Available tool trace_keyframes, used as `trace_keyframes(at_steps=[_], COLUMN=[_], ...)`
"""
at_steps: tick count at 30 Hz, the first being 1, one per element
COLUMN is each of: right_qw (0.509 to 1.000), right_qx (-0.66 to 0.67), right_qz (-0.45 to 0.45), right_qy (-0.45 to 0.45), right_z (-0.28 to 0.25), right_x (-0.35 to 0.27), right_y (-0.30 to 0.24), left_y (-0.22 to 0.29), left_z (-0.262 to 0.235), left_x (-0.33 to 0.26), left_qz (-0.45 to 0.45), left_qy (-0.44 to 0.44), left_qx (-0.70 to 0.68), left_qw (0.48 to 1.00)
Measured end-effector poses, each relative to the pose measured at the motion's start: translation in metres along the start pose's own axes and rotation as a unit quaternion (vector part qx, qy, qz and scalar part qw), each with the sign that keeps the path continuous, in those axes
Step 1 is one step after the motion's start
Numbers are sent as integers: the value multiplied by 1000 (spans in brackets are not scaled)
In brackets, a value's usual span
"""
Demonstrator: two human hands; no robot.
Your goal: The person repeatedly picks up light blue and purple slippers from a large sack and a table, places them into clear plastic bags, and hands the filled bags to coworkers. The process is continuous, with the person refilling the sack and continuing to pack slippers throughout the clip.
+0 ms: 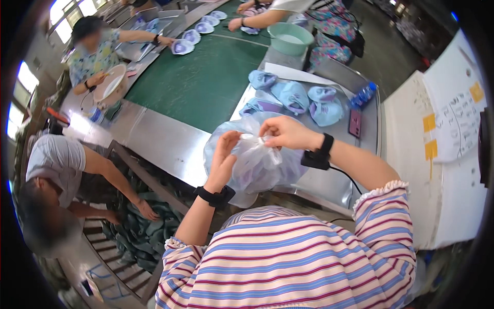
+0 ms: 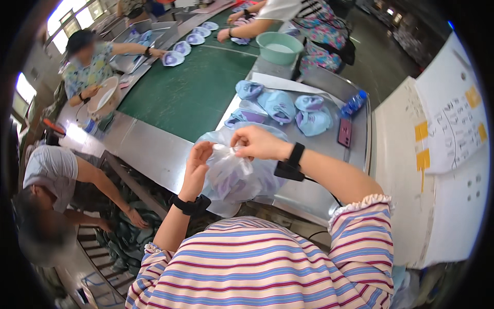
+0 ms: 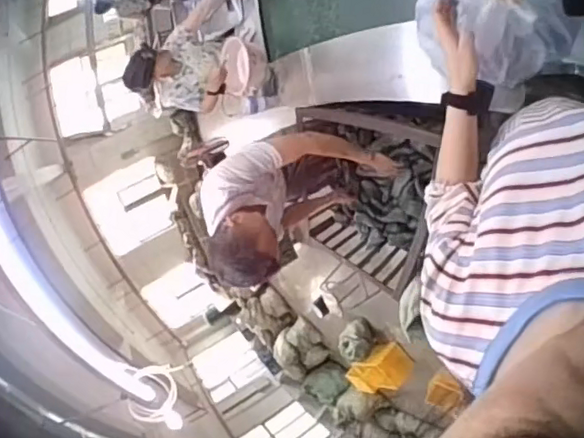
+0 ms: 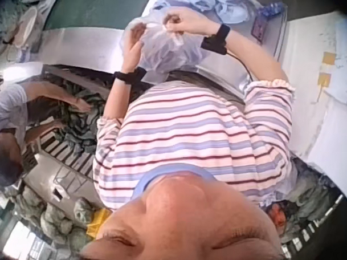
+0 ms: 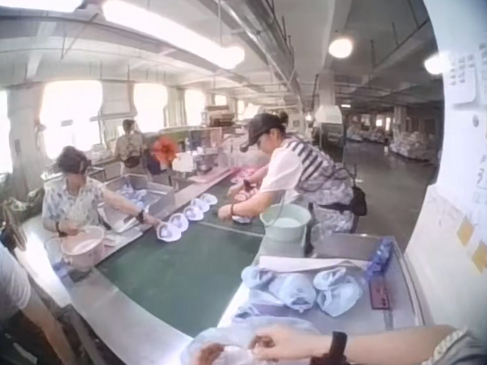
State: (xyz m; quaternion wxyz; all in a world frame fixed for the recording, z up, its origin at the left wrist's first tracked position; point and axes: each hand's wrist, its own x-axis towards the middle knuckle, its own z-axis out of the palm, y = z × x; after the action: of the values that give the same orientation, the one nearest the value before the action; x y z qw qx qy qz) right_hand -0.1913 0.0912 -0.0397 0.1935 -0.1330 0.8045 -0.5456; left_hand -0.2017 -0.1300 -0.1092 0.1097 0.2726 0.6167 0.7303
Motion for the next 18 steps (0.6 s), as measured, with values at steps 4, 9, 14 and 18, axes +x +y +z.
trace_keyframes(at_steps=[4,9,14,18], right_qw=[940,857,972,994], right_qx=[-293,-466,-196,73], right_qz=[-150,-201,-94,9], right_qy=[93,94,90,83], right_z=[-1,-20,-92,-88], right_x=[-14,-28,-41,-28], right_y=[-8,-34,-16,21], left_y=[-6,-50,-39,-15], left_z=[13,-1,-26,18], left_x=[-6,4,-1,14], left_qz=[37,63,36,106], left_qy=[-17,62,124,78], left_qx=[337,568,582,526], left_qw=[941,818,803,840])
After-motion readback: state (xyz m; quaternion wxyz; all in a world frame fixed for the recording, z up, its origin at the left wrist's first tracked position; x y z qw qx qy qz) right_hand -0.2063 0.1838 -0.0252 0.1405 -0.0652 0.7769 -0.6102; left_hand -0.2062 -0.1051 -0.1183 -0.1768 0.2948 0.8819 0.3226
